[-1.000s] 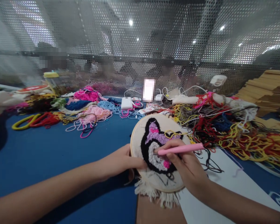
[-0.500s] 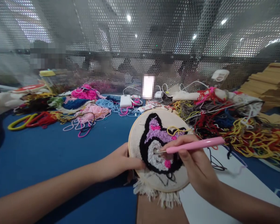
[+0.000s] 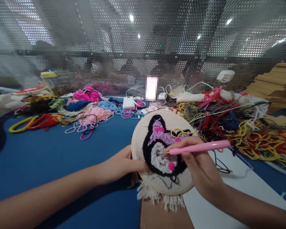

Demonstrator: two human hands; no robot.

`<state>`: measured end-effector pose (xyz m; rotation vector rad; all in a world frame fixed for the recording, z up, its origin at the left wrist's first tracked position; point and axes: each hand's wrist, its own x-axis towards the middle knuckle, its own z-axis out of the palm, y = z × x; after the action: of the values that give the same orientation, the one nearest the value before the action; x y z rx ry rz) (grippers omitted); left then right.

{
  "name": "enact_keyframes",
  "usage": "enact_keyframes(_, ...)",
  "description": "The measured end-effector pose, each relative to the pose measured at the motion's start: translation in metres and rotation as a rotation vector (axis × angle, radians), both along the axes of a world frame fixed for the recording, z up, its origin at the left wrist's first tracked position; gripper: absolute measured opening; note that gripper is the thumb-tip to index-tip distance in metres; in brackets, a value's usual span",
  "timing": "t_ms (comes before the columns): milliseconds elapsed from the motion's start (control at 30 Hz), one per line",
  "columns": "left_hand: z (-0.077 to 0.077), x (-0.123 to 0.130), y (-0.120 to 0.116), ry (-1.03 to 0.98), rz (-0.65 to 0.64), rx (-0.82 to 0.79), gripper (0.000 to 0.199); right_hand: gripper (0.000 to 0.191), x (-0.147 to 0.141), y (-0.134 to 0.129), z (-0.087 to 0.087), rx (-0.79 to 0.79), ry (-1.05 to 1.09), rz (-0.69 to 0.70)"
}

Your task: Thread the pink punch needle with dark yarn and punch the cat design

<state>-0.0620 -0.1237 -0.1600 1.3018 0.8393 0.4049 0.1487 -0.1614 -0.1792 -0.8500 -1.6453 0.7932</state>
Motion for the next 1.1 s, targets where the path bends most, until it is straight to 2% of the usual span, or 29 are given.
enact_keyframes(167, 0.0028, 0.0011, -0.0007, 0.004, 0.004, 0.010, 0.018, 0.014, 0.0002, 0.0001, 0.0009, 0.015, -0.030, -0.016)
enact_keyframes(400, 0.0017, 0.0001, 0.0006, 0.017, 0.000, -0.002, 0.025, 0.010, 0.0016, 0.0072, -0.0024, 0.055, -0.132, -0.105)
enact_keyframes(533, -0.0006, -0.0007, 0.0005, -0.005, -0.012, -0.002, 0.020, 0.009, 0.0021, 0.0093, -0.0012, 0.009, -0.144, -0.093)
enact_keyframes(833, 0.0004, -0.0011, -0.0004, 0.005, -0.018, -0.010, 0.017, 0.009, 0.0005, 0.0065, 0.0057, 0.050, -0.152, -0.054)
enact_keyframes(1100, -0.0033, -0.0009, -0.0016, -0.008, -0.079, 0.033, 0.017, 0.010, -0.0043, 0.0060, 0.0062, 0.101, -0.386, -0.008)
